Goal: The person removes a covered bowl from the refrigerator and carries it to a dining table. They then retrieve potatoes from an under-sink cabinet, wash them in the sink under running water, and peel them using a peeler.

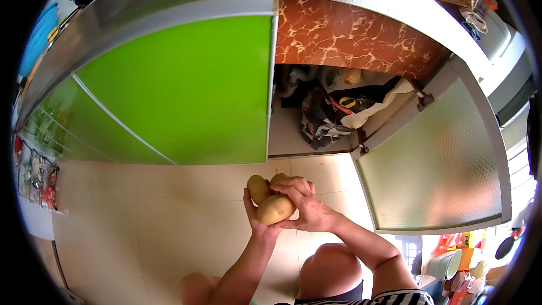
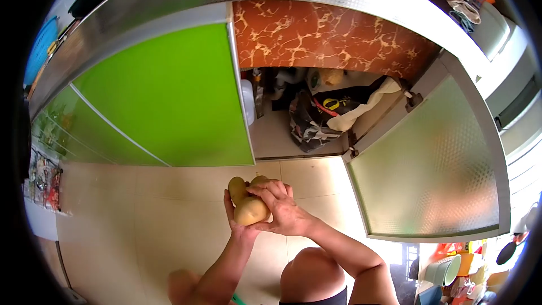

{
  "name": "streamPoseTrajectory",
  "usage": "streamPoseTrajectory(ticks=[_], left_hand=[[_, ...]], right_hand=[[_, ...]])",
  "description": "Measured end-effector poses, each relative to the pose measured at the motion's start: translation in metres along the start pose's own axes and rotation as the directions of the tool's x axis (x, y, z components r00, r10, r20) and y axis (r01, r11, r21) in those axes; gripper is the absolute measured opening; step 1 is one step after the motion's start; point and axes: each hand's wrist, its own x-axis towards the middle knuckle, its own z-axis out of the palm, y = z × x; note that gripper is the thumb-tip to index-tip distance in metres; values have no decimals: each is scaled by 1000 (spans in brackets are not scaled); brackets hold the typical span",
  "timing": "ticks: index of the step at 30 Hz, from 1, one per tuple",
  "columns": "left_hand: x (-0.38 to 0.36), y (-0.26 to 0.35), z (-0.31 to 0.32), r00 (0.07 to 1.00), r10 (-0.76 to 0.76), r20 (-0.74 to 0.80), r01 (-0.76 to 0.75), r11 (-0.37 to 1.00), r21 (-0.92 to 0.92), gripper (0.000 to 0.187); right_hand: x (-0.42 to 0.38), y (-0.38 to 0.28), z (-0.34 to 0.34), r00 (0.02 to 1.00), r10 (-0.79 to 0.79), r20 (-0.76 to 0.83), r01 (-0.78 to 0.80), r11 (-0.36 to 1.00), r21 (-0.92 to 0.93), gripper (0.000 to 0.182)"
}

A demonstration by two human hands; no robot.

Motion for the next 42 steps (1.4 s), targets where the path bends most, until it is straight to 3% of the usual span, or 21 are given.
streamPoseTrajectory(ticks=[2, 7, 9, 10, 12, 14, 15, 16, 20, 24, 26, 28, 30, 31, 32, 34, 35, 38, 39, 40, 42], left_hand=[[2, 0, 0, 999, -2, -34, 1, 1000, -1, 53], [7, -2, 5, 988, -156, 0, 149, 940, -307, 53], [0, -9, 22, 990, -136, -38, 124, 966, -227, 52], [-1, -12, 31, 992, -108, -73, 96, 985, -145, 52], [-8, -12, 37, 981, -89, -171, 61, 985, -162, 50], [-21, -12, 49, 974, -60, -216, 29, 989, -144, 48], [-26, -12, 56, 971, -88, -221, 37, 973, -226, 46], [-32, -13, 64, 967, -91, -238, 34, 971, -235, 46], [-59, -5, 98, 947, -163, -278, 62, 939, -339, 46], [-92, 6, 157, 939, -157, -305, 66, 956, -287, 47], [-111, 10, 194, 934, -142, -327, 16, 933, -359, 48], [-127, 12, 227, 949, -124, -290, 23, 944, -328, 48], [-145, 14, 265, 943, -28, -330, -42, 979, -201, 49], [-153, 14, 281, 947, -26, -319, -41, 979, -201, 49], [-161, 16, 300, 948, -53, -313, -30, 967, -255, 50], [-176, 18, 339, 955, -69, -288, -23, 952, -304, 50], [-185, 18, 361, 956, -99, -276, 6, 948, -318, 50], [-210, 22, 415, 966, -116, -231, 38, 948, -315, 51], [-218, 24, 432, 971, -116, -207, 49, 951, -306, 51], [-227, 26, 447, 974, -104, -199, 41, 954, -298, 51], [-239, 31, 473, 969, -77, -234, 18, 970, -242, 50]], right_hand=[[-3, 3, -3, 999, 16, 30, -17, 999, 38, 85], [-4, 8, -15, 1000, -17, -23, 18, 997, 70, 83], [-4, 5, -30, 998, -41, -42, 44, 996, 83, 80], [-3, 3, -41, 991, -21, -133, 36, 993, 110, 70], [-1, 3, -55, 978, 12, -209, 19, 989, 147, 60], [-3, 3, -65, 926, 140, -350, -69, 976, 207, 43], [-2, -4, -74, 910, 138, -392, -71, 981, 182, 29], [-5, -10, -81, 913, 153, -379, -86, 978, 189, 29], [-42, -28, -121, 727, 306, -615, -190, 950, 248, 23], [-81, -69, -188, 619, 190, -762, -364, 929, -63, 28], [-102, -96, -227, 620, 122, -775, -556, 765, -325, 30], [-122, -117, -264, 585, 220, -780, -717, 589, -372, 33], [-144, -120, -290, 456, 294, -840, -843, 446, -301, 34], [-171, -104, -294, 449, 366, -815, -846, 468, -256, 37], [-175, -106, -296, 504, 406, -763, -845, 416, -337, 44], [-164, -125, -299, 476, 396, -785, -871, 337, -358, 51], [-162, -132, -306, 344, 456, -821, -930, 285, -231, 57], [-160, -144, -330, 182, 376, -909, -983, 69, -168, 59], [-168, -141, -336, 133, 443, -887, -991, 32, -132, 60], [-177, -136, -338, 12, 597, -802, -999, -29, -37, 49], [-184, -129, -339, -66, 845, -531, -997, -35, 68, 43]])
